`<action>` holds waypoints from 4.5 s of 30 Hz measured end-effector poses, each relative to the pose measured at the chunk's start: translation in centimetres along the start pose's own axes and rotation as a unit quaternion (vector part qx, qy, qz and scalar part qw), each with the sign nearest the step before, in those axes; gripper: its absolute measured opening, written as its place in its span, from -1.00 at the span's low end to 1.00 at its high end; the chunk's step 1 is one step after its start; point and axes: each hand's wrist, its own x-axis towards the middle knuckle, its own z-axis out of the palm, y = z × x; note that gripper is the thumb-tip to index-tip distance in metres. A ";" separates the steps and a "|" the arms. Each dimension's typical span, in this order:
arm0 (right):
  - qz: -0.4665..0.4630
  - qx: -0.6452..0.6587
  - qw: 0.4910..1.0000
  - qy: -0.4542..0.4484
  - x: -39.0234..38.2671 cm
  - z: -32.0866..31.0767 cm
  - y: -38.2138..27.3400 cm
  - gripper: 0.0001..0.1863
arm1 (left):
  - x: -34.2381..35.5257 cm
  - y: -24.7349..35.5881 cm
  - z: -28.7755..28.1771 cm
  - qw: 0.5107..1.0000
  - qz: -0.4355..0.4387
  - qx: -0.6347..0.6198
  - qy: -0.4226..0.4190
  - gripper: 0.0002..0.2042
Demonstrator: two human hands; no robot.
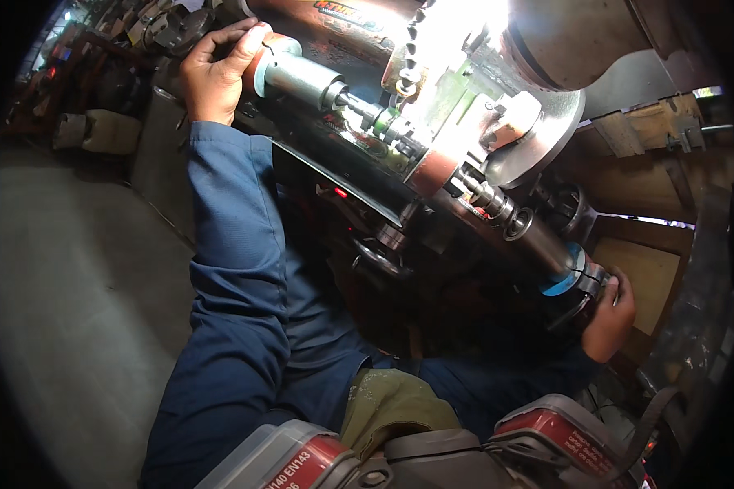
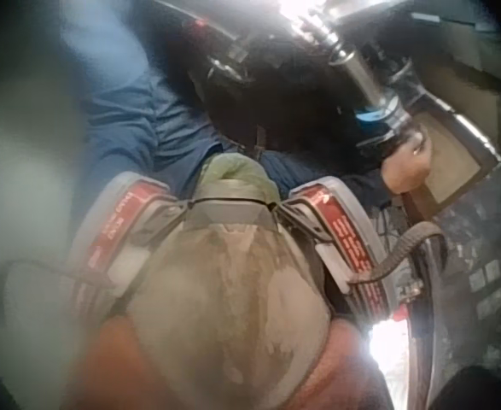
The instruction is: The person operates a precision machine to grind a metal part, rotating the workpiece against the wheel and using a digital caliper to check the diameter.
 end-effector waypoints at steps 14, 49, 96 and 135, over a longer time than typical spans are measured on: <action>0.013 0.018 0.958 -0.285 7.6 1.1 5.2 -0.64 | 0.2 0.1 -0.5 1.000 -0.018 0.016 -0.019 -0.79; 0.035 0.097 0.979 -0.178 4.5 0.6 3.6 -0.74 | -0.5 2.7 -0.4 0.996 -0.086 -0.033 0.007 -0.87; 0.090 0.094 0.961 -0.242 6.3 0.4 4.0 -0.78 | -0.1 2.9 -1.0 0.994 -0.084 -0.060 0.029 -0.83; 0.031 0.043 0.976 -0.209 5.3 0.2 3.5 -0.81 | -0.7 2.9 -0.3 0.998 -0.035 0.003 0.060 -0.81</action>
